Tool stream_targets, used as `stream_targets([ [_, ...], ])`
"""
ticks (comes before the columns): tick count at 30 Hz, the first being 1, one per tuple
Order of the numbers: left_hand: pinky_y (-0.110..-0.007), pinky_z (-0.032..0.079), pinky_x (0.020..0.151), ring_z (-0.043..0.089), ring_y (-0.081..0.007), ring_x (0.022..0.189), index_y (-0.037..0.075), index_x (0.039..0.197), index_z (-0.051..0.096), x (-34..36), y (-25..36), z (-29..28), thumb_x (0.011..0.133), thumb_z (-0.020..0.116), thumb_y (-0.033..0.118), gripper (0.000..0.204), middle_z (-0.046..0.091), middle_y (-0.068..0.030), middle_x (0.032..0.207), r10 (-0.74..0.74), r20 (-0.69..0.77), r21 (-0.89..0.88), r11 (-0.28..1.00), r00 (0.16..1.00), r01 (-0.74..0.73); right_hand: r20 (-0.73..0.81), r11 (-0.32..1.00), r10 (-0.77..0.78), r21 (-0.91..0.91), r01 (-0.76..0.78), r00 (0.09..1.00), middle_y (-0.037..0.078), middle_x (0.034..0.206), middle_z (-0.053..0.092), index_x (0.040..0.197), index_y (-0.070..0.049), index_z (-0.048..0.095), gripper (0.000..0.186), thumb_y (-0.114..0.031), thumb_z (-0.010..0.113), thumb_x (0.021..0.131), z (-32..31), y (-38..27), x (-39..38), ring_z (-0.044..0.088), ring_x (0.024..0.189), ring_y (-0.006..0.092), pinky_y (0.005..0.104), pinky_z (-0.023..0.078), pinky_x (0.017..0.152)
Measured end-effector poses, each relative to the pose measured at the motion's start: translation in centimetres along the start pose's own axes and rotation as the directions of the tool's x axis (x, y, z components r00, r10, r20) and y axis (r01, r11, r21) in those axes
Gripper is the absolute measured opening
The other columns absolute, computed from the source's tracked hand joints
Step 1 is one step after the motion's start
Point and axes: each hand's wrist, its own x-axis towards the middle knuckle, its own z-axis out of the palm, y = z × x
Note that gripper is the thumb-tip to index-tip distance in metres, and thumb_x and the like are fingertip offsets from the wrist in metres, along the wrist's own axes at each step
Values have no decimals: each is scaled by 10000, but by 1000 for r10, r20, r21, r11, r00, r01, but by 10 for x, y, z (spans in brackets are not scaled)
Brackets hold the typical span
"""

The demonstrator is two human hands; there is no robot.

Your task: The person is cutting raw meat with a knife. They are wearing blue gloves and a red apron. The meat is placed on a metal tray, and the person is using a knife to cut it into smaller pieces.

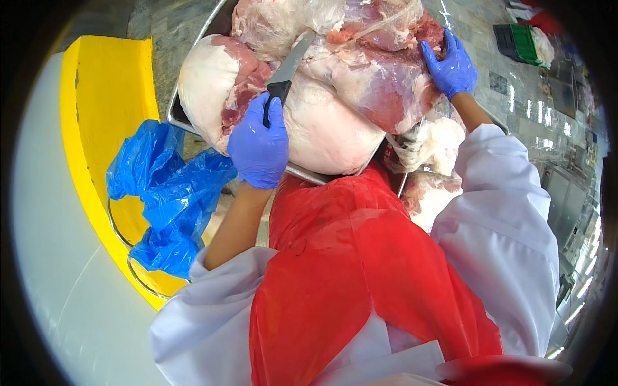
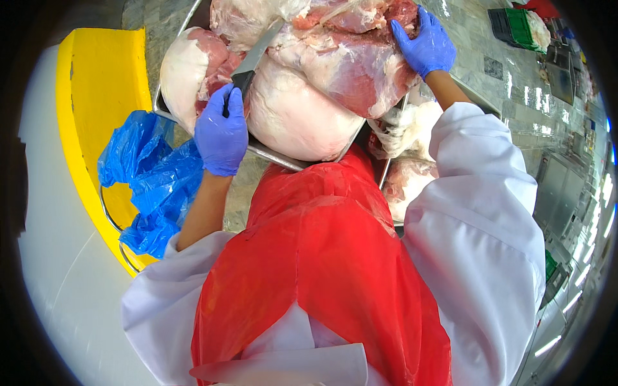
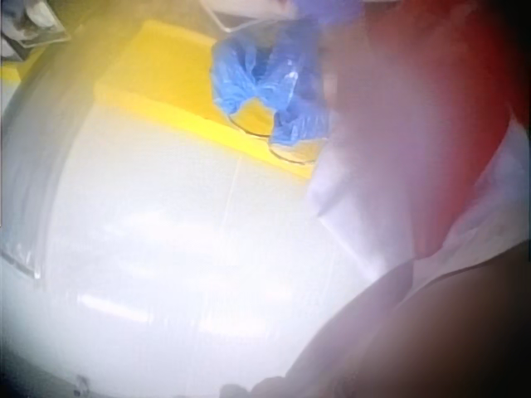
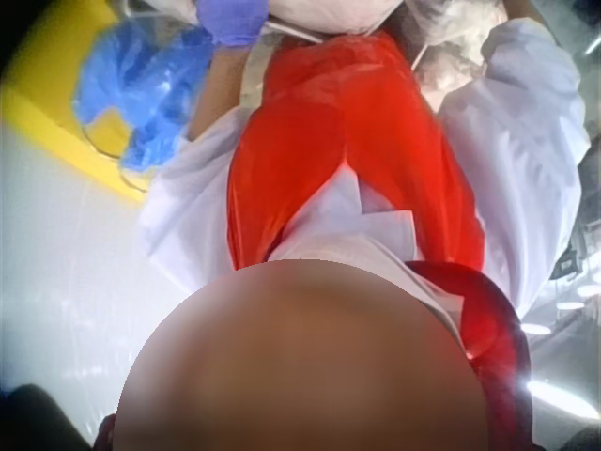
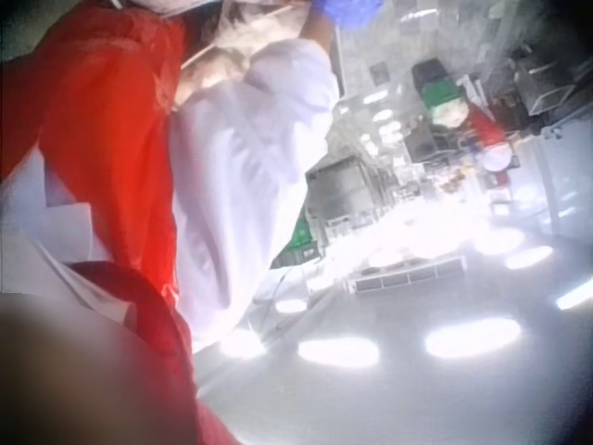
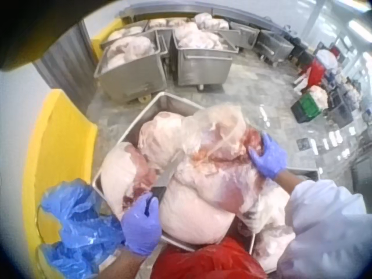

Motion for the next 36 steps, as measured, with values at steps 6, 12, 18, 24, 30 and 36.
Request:
stream_targets([
  [6,-436,577,784,740,-367,888,54,1226,729,-26,-21,37,1010,628,321,358,752,-204,1048,-81,-81,-50,996,993,77,-19,1000,-20,-9,20,1000,144,1430,598,1494,-116,509,873,-738,579,885,-4,-4,-1,618,1262,344,445,514,1015],
  [12,-422,571,856,729,-351,1008,38,1266,711,-49,-61,77,1025,610,273,351,729,-217,1156,-80,-119,-186,981,990,57,-48,998,-47,-36,46,998,161,1407,610,1488,-118,513,856,-724,590,888,-6,-5,-2,622,1249,352,450,518,1006],
  [18,-431,563,892,716,-380,1046,26,1311,681,-56,-88,119,1048,577,275,376,718,-230,1183,-11,-152,-189,982,988,-18,-45,996,-84,-4,84,995,159,1381,632,1493,-118,514,865,-738,574,893,0,0,4,639,1221,355,455,520,998],
  [24,-431,569,862,725,-387,1014,39,1337,659,-35,-79,33,1033,609,312,412,718,-247,1165,-32,64,-104,994,997,38,40,999,-30,25,29,999,194,1400,608,1522,-121,478,932,-775,559,862,5,2,10,635,1223,380,487,523,994],
  [30,-410,566,851,738,-361,1002,32,1362,635,-18,-13,-96,979,688,337,492,726,-255,1114,-43,267,-4,999,963,45,-9,1000,-26,17,26,1000,173,1418,609,1504,-112,507,897,-757,565,883,4,0,6,634,1234,372,466,524,997],
  [36,-457,557,849,705,-421,990,67,1324,675,25,7,-112,943,700,334,467,721,-249,1099,3,407,243,963,913,-112,-46,999,-22,34,23,999,174,1412,614,1491,-129,529,881,-764,556,880,8,2,5,639,1223,383,477,525,994],
])
